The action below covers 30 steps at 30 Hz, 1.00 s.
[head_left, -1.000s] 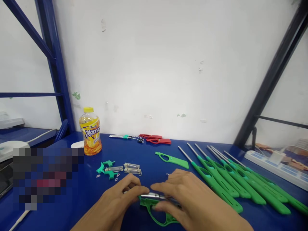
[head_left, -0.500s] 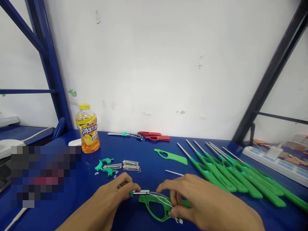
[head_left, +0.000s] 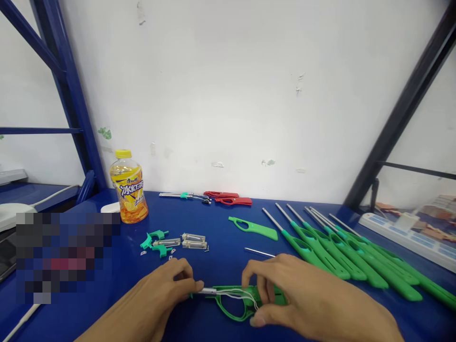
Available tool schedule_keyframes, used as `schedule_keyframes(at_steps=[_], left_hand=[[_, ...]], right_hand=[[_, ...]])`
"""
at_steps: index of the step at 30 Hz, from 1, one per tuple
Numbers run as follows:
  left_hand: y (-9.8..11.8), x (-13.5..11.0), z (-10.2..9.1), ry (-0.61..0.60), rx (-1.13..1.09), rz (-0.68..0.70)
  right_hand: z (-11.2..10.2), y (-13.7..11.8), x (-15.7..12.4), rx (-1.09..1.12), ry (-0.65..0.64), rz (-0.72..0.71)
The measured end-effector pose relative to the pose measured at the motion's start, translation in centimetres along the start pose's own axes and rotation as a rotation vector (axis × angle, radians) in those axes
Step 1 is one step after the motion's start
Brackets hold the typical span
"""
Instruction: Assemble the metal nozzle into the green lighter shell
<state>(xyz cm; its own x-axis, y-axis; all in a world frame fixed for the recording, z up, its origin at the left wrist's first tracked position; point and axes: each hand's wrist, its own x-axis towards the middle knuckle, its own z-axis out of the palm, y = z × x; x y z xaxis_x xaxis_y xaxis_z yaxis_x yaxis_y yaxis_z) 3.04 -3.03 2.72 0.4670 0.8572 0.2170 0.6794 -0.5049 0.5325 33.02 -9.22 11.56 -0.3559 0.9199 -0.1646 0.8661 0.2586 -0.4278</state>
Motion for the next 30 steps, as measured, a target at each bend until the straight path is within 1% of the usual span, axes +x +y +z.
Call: schedule_keyframes(at_steps=[2, 5, 8, 14, 20, 26, 30], left_hand=[[0.4, 0.3, 0.5, 0.041, -0.014, -0.105], [0.8, 0.5, 1.1, 0.082, -0.016, -0.171], [1.0, 0.4, 1.2, 0.112, -0.005, -0.18], [0.9, 0.3, 1.4, 0.146, 0.026, -0.182], [0.9, 0.2, 2.2, 0.166, 0.086, -0.209], [0.5, 0.3, 2.7, 0.176, 0.14, -0.218], [0.0, 0.5, 3.0, 0.166, 0.146, -0.197]], right_hand=[[-0.1, 0.2, -0.2, 0.011, -0.001, 0.056], [-0.1, 0.5, -0.2, -0.002, -0.01, 0.086], [0.0, 0.7, 0.0, -0.023, -0.017, 0.042], [-0.2, 1.4, 0.1, -0.05, 0.012, -0.076], [-0.1, 1.5, 0.2, -0.06, 0.015, -0.082], [0.0, 1.5, 0.1, -0.053, 0.047, -0.161], [0.0, 1.5, 0.1, -0.049, 0.041, -0.133]])
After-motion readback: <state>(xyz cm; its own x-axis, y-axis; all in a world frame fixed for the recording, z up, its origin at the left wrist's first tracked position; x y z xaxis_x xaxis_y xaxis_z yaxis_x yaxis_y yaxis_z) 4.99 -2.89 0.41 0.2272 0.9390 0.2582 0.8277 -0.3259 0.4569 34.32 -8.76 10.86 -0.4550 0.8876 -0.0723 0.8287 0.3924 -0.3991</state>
